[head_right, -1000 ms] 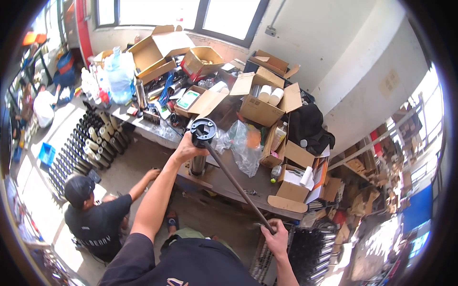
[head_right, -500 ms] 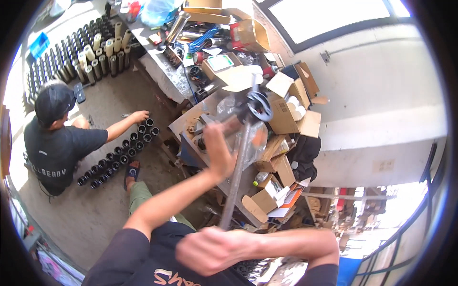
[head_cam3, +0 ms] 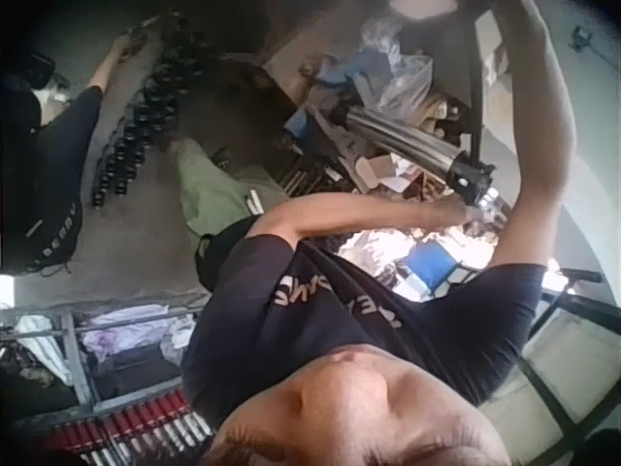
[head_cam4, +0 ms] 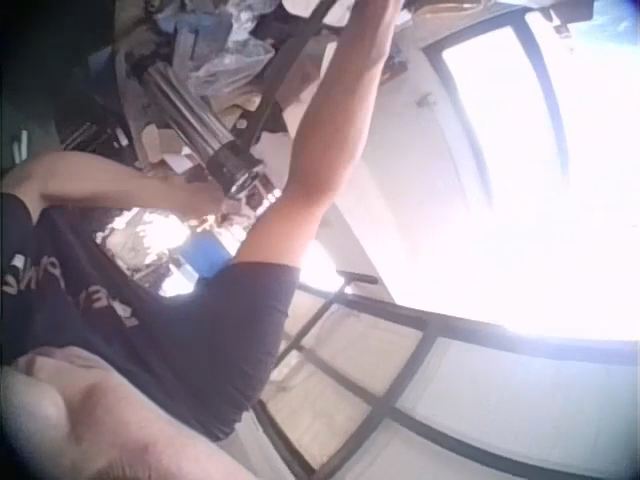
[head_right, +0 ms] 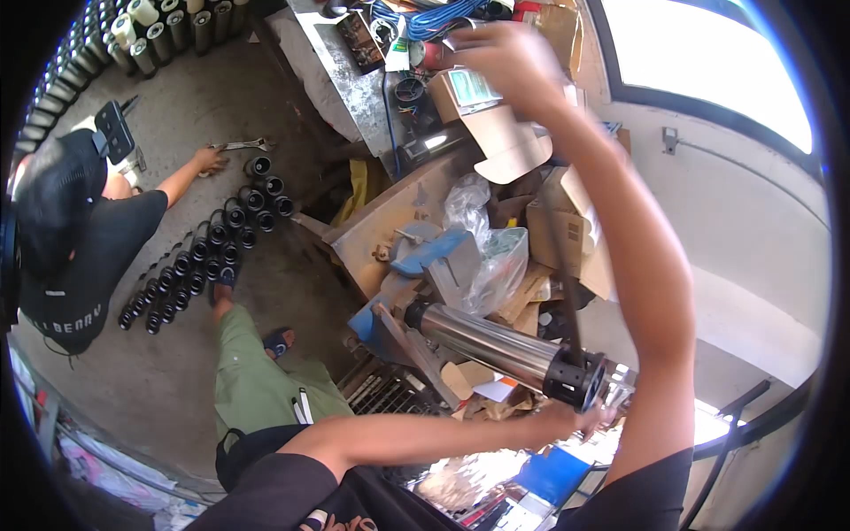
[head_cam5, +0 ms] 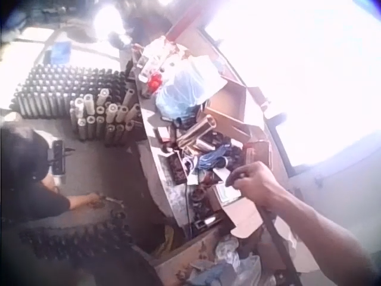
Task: The person places long metal cylinders onto a workbench and inserts a rod through a circular fitting at one end to tighten components by hand.
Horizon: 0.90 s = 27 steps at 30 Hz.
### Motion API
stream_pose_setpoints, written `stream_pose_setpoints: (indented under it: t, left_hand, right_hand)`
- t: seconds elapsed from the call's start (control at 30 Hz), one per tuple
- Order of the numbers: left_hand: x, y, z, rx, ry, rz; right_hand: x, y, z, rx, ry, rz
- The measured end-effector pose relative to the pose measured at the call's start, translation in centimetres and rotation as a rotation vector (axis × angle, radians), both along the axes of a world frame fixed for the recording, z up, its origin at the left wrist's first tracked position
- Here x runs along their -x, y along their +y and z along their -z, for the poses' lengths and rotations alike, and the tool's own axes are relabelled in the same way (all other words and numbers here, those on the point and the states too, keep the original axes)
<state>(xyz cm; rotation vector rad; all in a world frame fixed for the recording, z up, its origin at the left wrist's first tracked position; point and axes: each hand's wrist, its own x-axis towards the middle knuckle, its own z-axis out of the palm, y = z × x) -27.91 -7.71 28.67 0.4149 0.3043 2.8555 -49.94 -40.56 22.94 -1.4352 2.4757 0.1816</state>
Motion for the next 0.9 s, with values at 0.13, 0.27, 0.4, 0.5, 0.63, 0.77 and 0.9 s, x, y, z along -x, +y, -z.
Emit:
stream_pose_setpoints:
  t: [0.13, 0.27, 0.4, 0.5, 0.63, 0.77, 0.9]
  left_hand:
    - [-6.6, -10.2, 2.6, -0.073, -0.118, 0.516]
    - [-4.6, -21.6, -1.9, 0.435, -0.194, 0.755]
    - [-4.1, -22.5, -1.2, 0.455, -0.328, 0.608]
    - [-4.7, -20.6, -5.1, 1.339, -0.123, 0.387]
    - [-5.2, -12.8, -4.6, 2.751, -0.048, -0.75]
    - [-3.6, -12.3, -3.9, 2.915, 0.211, -1.083]
    - [-1.0, -21.9, 0.0, 2.785, 0.546, -1.318]
  right_hand:
    - [19.6, 29.3, -12.6, 0.27, -0.442, 0.913]
    - [11.4, 61.1, -5.9, 0.636, -0.216, 1.409]
    - [10.8, 51.9, -4.5, 0.562, -0.272, 1.277]
    - [13.7, 57.0, -4.8, 0.436, 0.133, 0.667]
    - [11.3, 56.4, -1.6, 0.539, 0.351, 0.309]
    - [8.2, 61.5, 0.2, 0.286, 0.769, 0.54]
    - [-18.7, 57.0, -4.3, 0.712, 0.57, 0.63]
